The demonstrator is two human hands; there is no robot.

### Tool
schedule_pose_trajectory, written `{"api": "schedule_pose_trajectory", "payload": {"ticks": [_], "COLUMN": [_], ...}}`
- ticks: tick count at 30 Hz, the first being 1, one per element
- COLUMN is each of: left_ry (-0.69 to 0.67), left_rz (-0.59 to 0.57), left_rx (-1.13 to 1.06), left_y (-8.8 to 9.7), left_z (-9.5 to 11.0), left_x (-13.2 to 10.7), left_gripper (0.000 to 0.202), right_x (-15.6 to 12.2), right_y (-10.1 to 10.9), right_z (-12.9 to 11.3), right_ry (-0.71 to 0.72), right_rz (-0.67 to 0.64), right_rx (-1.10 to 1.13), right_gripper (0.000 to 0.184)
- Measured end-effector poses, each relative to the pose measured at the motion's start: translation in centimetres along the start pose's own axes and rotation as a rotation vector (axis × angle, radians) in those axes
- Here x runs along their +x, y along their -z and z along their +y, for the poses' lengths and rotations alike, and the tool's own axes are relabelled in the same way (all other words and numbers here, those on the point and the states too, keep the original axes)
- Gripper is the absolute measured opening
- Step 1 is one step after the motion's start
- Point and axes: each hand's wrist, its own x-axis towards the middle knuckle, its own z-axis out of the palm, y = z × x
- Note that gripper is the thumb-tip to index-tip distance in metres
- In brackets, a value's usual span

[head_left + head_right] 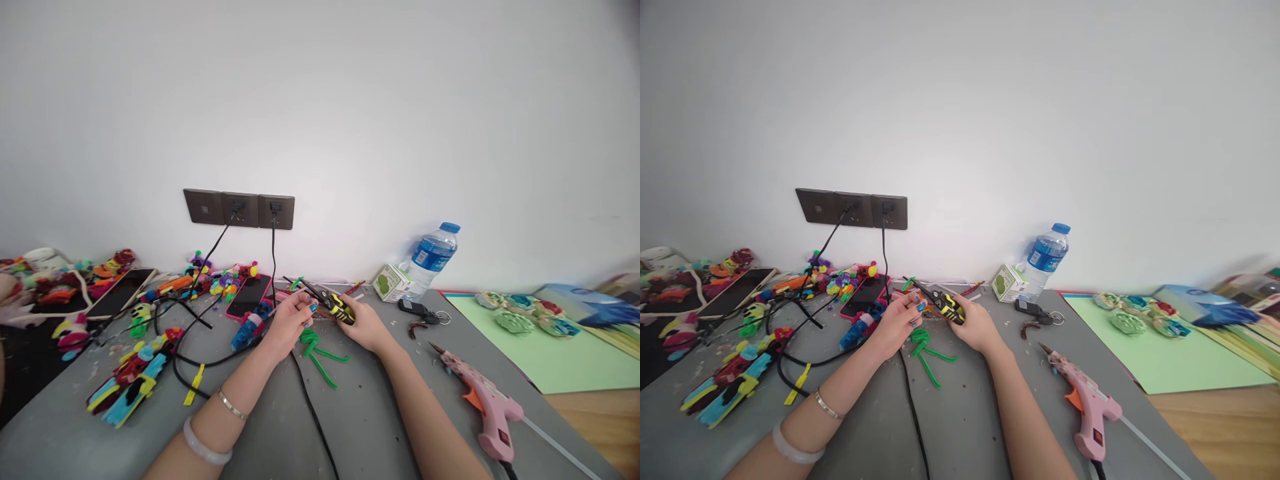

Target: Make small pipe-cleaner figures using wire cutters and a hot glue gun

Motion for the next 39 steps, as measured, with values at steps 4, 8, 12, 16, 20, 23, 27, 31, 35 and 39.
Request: {"api": "schedule_pose_trajectory", "payload": {"ticks": [4,8,12,16,20,23,27,31,35,39], "left_ry": [-0.008,-0.012,-0.02,0.009,-0.013,-0.085,-0.14,-0.164,-0.211,-0.226], "left_rz": [-0.01,-0.015,-0.011,-0.02,0.028,0.092,0.179,0.223,0.23,0.263], "left_rx": [0.001,0.003,0.001,-0.045,-0.088,-0.015,0.041,0.049,0.126,0.186], "left_y": [0.2,0.4,0.3,0.3,0.5,0.8,1.1,1.3,1.7,2.2], "left_z": [-0.2,-0.4,-0.5,-0.2,0.1,0.0,0.0,-0.1,-0.2,-0.2], "left_x": [0.1,0.2,0.2,0.2,0.3,0.5,0.7,0.9,1.0,1.2], "left_gripper": [0.033,0.031,0.027,0.022,0.023,0.031,0.041,0.045,0.042,0.037], "right_x": [0.0,0.0,0.0,-0.1,-0.2,-0.2,-0.2,-0.2,-0.3,-0.3], "right_y": [0.0,0.0,0.0,0.2,0.4,0.4,0.2,0.3,0.3,0.4], "right_z": [0.0,-0.1,-0.1,-0.1,-0.2,-0.2,0.0,0.1,0.0,0.0], "right_ry": [-0.005,-0.002,-0.007,-0.006,-0.001,0.017,0.03,0.04,0.046,0.05], "right_rz": [0.002,0.0,-0.01,0.002,0.017,0.016,0.019,0.011,0.016,0.016], "right_rx": [0.001,0.011,0.028,0.052,0.056,0.06,0.052,0.072,0.058,0.046], "right_gripper": [0.055,0.055,0.055,0.048,0.042,0.045,0.05,0.052,0.051,0.051]}}
